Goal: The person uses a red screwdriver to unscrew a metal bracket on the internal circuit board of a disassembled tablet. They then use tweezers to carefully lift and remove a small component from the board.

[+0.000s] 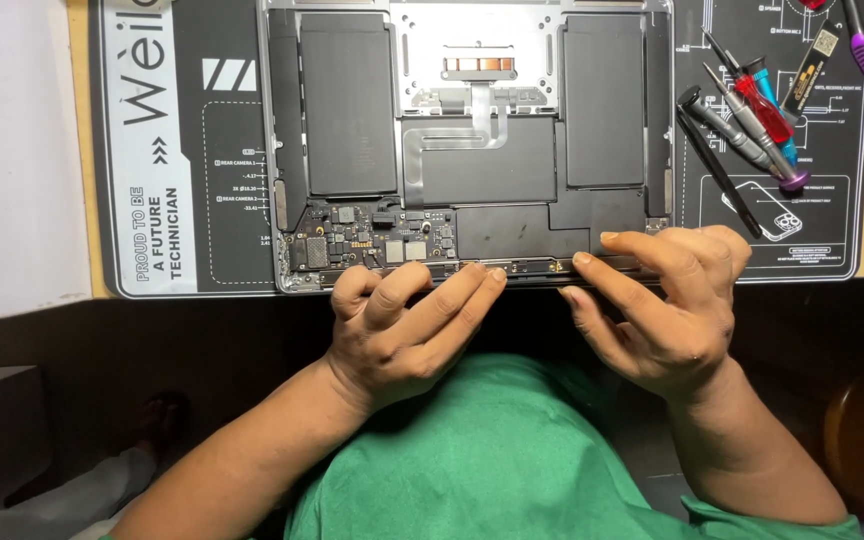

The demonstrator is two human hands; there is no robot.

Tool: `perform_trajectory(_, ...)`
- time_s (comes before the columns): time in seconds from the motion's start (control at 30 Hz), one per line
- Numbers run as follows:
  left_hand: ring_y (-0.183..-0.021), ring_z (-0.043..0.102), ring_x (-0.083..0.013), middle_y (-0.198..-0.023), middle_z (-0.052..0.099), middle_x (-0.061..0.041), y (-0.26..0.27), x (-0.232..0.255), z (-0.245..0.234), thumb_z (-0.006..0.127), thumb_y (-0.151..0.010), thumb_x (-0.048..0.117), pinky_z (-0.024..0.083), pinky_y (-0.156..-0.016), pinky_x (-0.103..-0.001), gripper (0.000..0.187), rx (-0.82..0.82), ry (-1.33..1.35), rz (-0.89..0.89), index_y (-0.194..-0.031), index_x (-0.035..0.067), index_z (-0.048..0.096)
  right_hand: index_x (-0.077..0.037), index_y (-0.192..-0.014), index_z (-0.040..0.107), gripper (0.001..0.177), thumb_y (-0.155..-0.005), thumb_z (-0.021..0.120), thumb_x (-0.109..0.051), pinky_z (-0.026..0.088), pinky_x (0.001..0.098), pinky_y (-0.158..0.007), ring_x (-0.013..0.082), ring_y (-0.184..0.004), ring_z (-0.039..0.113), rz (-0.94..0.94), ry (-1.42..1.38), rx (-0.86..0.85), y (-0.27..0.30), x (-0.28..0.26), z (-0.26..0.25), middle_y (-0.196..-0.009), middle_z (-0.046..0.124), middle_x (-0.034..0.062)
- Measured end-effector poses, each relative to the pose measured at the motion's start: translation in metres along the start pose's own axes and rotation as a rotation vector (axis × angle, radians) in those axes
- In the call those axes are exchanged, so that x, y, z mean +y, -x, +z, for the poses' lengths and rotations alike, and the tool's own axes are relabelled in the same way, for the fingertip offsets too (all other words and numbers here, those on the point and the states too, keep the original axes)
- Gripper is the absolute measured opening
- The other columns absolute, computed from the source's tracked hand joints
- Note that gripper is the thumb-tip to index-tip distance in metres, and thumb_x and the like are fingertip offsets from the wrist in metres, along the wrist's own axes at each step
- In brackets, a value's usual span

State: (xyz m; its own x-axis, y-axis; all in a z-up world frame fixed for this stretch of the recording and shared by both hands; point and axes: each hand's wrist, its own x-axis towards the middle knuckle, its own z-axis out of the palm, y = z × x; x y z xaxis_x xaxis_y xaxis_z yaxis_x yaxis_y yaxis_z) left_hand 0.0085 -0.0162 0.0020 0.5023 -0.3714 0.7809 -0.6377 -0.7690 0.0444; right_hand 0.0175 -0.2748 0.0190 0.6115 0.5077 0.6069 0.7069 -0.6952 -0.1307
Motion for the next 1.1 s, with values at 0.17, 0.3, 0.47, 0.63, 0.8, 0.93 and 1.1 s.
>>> perform_trajectory(0.17, -0.086, 0.05, -0.0114, -0.104, 0.073, 0.018, -0.002, 0.001, 0.001, 0.065, -0.103, 0.026, 0.027, -0.081, -0.03, 0.014, 0.016, -0.012, -0.014, -0.102, 0.027, 0.079, -0.008, -0.101, 0.08, 0.017, -0.095, 0.077, -0.023, 0.037, 0.045, -0.091, 0.0305, -0.092, 0.058, 0.021, -0.003, 0.002, 0.003, 0.0, -0.002, -0.109, 0.07, 0.0158)
perform_trajectory(0.3, -0.086, 0.05, -0.0107, -0.103, 0.074, 0.018, -0.004, 0.002, 0.001, 0.06, -0.104, 0.025, 0.027, -0.081, -0.029, 0.019, 0.017, -0.004, -0.02, -0.1, 0.025, 0.079, -0.007, -0.101, 0.08, 0.017, -0.095, 0.076, -0.023, 0.037, 0.0455, -0.09, 0.0307, -0.094, 0.058, 0.026, 0.005, 0.02, 0.007, 0.001, -0.003, -0.109, 0.069, 0.0165)
perform_trajectory(0.47, -0.085, 0.051, -0.0104, -0.109, 0.073, 0.017, 0.0, 0.002, 0.001, 0.064, -0.104, 0.024, 0.029, -0.081, -0.028, 0.016, 0.017, -0.029, 0.014, -0.104, 0.025, 0.08, -0.006, -0.1, 0.08, 0.018, -0.095, 0.075, -0.023, 0.037, 0.0457, -0.09, 0.0316, -0.092, 0.057, 0.04, 0.004, 0.029, 0.011, 0.0, -0.006, -0.109, 0.069, 0.0171)
perform_trajectory(0.63, -0.086, 0.054, -0.0067, -0.11, 0.075, 0.018, -0.004, 0.004, -0.004, 0.064, -0.104, 0.026, 0.027, -0.08, -0.027, 0.016, 0.034, -0.052, 0.013, -0.102, 0.029, 0.08, -0.005, -0.1, 0.08, 0.019, -0.095, 0.074, -0.022, 0.037, 0.0448, -0.092, 0.0311, -0.093, 0.057, 0.069, 0.003, 0.043, 0.012, 0.002, -0.007, -0.11, 0.069, 0.0176)
perform_trajectory(0.8, -0.079, 0.053, -0.0079, -0.105, 0.077, 0.017, -0.007, -0.002, -0.001, 0.053, -0.105, 0.023, 0.027, -0.082, -0.027, 0.025, 0.042, -0.038, 0.095, -0.112, 0.03, 0.077, -0.004, -0.104, 0.078, 0.018, -0.091, 0.077, -0.017, 0.038, 0.0427, -0.095, 0.0308, -0.092, 0.059, 0.151, -0.033, 0.088, 0.014, 0.014, -0.015, -0.112, 0.068, 0.0194)
perform_trajectory(0.93, -0.079, 0.047, -0.0078, -0.102, 0.075, 0.021, -0.006, -0.004, 0.004, 0.053, -0.107, 0.021, 0.026, -0.09, -0.028, 0.029, 0.039, -0.093, 0.129, -0.12, 0.035, 0.074, -0.002, -0.108, 0.078, 0.021, -0.094, 0.077, -0.018, 0.04, 0.0434, -0.099, 0.0345, -0.1, 0.059, 0.224, 0.008, 0.11, 0.022, 0.03, -0.028, -0.115, 0.068, 0.0213)
perform_trajectory(1.1, -0.076, 0.049, -0.0079, -0.095, 0.073, 0.018, -0.016, -0.004, 0.001, 0.062, -0.104, 0.023, 0.025, -0.084, -0.027, 0.022, 0.068, -0.047, 0.129, -0.116, 0.031, 0.078, 0.004, -0.112, 0.076, 0.019, -0.098, 0.079, -0.009, 0.043, 0.0464, -0.102, 0.0388, -0.106, 0.063, 0.271, 0.071, 0.16, 0.02, 0.05, -0.046, -0.12, 0.068, 0.0278)
